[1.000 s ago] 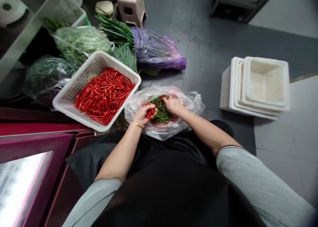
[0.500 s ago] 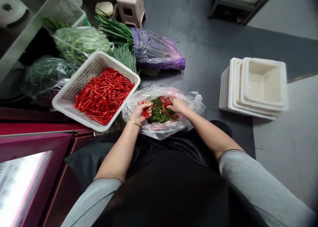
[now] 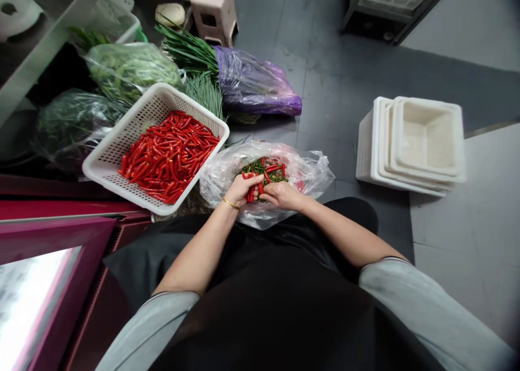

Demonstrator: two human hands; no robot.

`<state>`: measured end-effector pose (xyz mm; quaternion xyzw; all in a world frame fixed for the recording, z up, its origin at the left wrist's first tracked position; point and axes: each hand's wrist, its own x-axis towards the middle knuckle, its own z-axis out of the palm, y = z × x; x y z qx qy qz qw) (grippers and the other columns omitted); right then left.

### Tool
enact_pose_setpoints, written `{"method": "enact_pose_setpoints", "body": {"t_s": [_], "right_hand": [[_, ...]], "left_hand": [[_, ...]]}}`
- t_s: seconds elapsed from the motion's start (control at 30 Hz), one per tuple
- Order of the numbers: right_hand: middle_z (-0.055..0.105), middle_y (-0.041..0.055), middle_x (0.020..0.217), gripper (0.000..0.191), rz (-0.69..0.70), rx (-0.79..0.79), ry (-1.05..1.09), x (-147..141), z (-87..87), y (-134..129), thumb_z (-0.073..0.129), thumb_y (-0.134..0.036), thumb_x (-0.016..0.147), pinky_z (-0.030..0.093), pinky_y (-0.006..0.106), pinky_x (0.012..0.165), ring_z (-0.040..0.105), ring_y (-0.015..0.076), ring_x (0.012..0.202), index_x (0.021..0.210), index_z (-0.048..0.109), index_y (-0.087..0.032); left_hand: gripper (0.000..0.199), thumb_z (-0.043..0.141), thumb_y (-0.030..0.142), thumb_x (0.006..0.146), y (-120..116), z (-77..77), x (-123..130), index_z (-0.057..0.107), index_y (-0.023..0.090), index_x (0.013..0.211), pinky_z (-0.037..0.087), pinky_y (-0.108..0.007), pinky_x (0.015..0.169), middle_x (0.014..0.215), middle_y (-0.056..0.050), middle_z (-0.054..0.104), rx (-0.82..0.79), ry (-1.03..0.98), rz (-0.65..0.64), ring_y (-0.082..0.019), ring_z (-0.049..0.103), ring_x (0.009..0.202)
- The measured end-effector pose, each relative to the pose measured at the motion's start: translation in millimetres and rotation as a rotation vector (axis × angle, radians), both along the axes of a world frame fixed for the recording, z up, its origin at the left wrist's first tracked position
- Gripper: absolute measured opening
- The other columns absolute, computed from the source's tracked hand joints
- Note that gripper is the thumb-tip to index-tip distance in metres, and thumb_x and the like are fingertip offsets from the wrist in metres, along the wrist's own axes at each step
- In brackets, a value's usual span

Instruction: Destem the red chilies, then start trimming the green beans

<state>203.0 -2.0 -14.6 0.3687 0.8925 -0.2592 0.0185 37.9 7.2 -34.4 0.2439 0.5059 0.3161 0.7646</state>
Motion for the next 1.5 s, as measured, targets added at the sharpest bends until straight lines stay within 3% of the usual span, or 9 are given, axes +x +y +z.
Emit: {"method": "enact_pose_setpoints", "body": {"t_s": [0.13, 0.33, 0.47, 0.73, 0.87, 0.97, 1.07, 1.27, 1.5], "right_hand": [[0.069, 0.0074, 0.086, 0.035, 0.098, -0.128, 0.069, 14, 5.7, 3, 0.044, -0.039, 0.096, 0.041, 0.023, 0.069, 0.061, 0.0145, 0.074, 0.090, 0.068, -0.015], [0.070, 0.0162, 0.102, 0.047, -0.416, 0.001, -0.232, 0, -16.4, 64, 0.041, -0.047, 0.094, 0.045, 0.030, 0.080, 0.064, 0.0244, 0.095, 0.099, 0.071, -0.012], [0.071, 0.0168, 0.098, 0.030, -0.493, -0.120, -0.284, -14, -34.5, 80, 0.063, -0.037, 0.080, 0.047, 0.029, 0.078, 0.065, 0.0251, 0.091, 0.090, 0.070, -0.009], [0.060, -0.0019, 0.058, 0.024, -0.598, -0.654, 0.446, 10, -18.6, 28, 0.049, -0.038, 0.087, 0.044, 0.022, 0.052, 0.056, 0.0116, 0.050, 0.078, 0.056, -0.018], [0.057, 0.0010, 0.062, 0.034, -0.468, -0.163, 0.413, 1, -14.2, 7, 0.045, -0.035, 0.090, 0.040, 0.023, 0.061, 0.053, 0.0113, 0.061, 0.063, 0.054, -0.016], [0.061, 0.0082, 0.078, 0.035, -0.270, 0.152, 0.188, 1, -11.2, 8, 0.039, -0.031, 0.093, 0.040, 0.025, 0.067, 0.054, 0.0141, 0.071, 0.073, 0.062, -0.014], [0.063, 0.0149, 0.097, 0.033, -0.148, 0.192, -0.068, 10, -12.9, 31, 0.039, -0.030, 0.094, 0.042, 0.027, 0.071, 0.058, 0.0179, 0.080, 0.096, 0.066, -0.011], [0.067, 0.0223, 0.105, 0.029, -0.281, 0.084, -0.433, 16, -30.4, 88, 0.054, -0.019, 0.082, 0.046, 0.034, 0.081, 0.063, 0.0295, 0.095, 0.104, 0.068, -0.006], [0.067, 0.0182, 0.106, 0.031, -0.267, 0.100, -0.285, 8, -7.7, 55, 0.046, -0.030, 0.090, 0.046, 0.033, 0.084, 0.061, 0.0278, 0.099, 0.105, 0.066, -0.011]], "left_hand": [[0.023, 0.072, 0.032, 0.066, -2, -2.8, -22, 0.061, 0.011, 0.065, 0.032, -0.019, 0.031, 0.043, -0.002, 0.054, -0.040, -0.161, -0.188, -0.009, 0.044, 0.032], [0.015, 0.064, 0.023, 0.059, 12, -3.5, -34, 0.055, 0.012, 0.056, 0.031, -0.015, 0.032, 0.058, -0.005, 0.062, -0.026, -0.270, 0.074, -0.009, 0.050, 0.044], [0.014, 0.066, 0.022, 0.058, 11, -3.8, -31, 0.057, 0.012, 0.061, 0.026, -0.016, 0.032, 0.059, -0.003, 0.063, -0.122, -0.237, 0.113, -0.007, 0.046, 0.040], [0.020, 0.079, 0.017, 0.054, -2, -2.8, 0, 0.066, 0.009, 0.068, 0.032, -0.020, 0.041, 0.048, 0.001, 0.056, 0.065, -0.019, -0.094, -0.007, 0.046, 0.041], [0.018, 0.077, 0.018, 0.053, -9, -6.2, 4, 0.062, 0.010, 0.059, 0.033, -0.020, 0.041, 0.048, -0.001, 0.057, 0.010, -0.005, -0.174, -0.008, 0.047, 0.040], [0.018, 0.074, 0.021, 0.055, -15, -8.7, 1, 0.060, 0.011, 0.060, 0.031, -0.020, 0.037, 0.046, -0.001, 0.056, -0.111, -0.039, -0.216, -0.008, 0.044, 0.036], [0.021, 0.074, 0.025, 0.057, -16, -8.4, -4, 0.059, 0.011, 0.061, 0.028, -0.019, 0.033, 0.043, 0.001, 0.052, -0.218, -0.072, -0.223, -0.006, 0.039, 0.032], [0.021, 0.073, 0.020, 0.054, -5, -6.3, -18, 0.058, 0.012, 0.067, 0.036, -0.018, 0.034, 0.065, -0.003, 0.065, -0.066, -0.122, -0.037, -0.006, 0.045, 0.041], [0.026, 0.075, 0.020, 0.062, -2, -4.6, -19, 0.067, 0.009, 0.085, 0.033, -0.017, 0.033, 0.054, -0.002, 0.061, -0.109, -0.046, -0.001, -0.007, 0.047, 0.037]]}}
